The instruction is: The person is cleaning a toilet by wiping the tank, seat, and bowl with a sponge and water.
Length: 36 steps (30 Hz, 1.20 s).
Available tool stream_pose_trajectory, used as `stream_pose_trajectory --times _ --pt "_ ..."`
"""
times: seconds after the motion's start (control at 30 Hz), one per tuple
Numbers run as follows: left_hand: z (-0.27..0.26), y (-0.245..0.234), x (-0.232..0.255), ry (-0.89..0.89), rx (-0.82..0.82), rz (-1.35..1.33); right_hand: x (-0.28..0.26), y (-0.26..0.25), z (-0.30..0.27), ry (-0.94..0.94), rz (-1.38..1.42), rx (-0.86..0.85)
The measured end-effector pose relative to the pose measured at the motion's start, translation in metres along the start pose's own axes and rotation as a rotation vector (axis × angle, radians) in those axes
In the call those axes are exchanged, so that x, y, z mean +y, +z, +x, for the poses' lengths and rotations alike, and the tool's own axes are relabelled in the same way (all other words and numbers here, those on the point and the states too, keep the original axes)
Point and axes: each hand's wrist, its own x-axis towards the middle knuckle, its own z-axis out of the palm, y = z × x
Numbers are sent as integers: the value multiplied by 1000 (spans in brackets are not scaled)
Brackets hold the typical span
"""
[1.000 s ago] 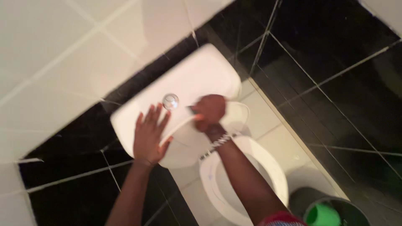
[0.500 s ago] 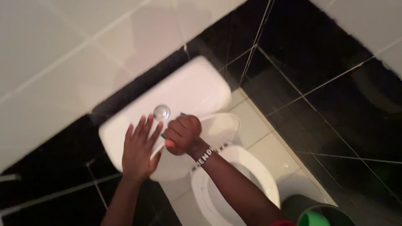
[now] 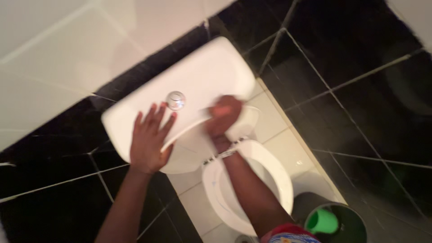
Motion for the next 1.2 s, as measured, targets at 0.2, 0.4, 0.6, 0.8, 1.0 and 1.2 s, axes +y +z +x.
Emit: stream_pose_trajectory --times 0.2,0.4,0.6,0.8,1.0,1.2 --pt "-3 -5 9 37 32 -7 -33 20 39 -193 -47 -79" --pt "-5 -1 10 15 31 -15 182 -16 -38 550 -54 411" --pt "-7 -4 7 7 21 -2 156 -20 -32 758 379 603" --pt "-7 -3 7 35 27 -12 -26 28 -21 0 6 -80" --pt "-7 -1 5 18 13 13 38 14 -2 61 -98 112" --pt "-8 -5 10 14 0 7 114 -12 -44 1045 -153 611"
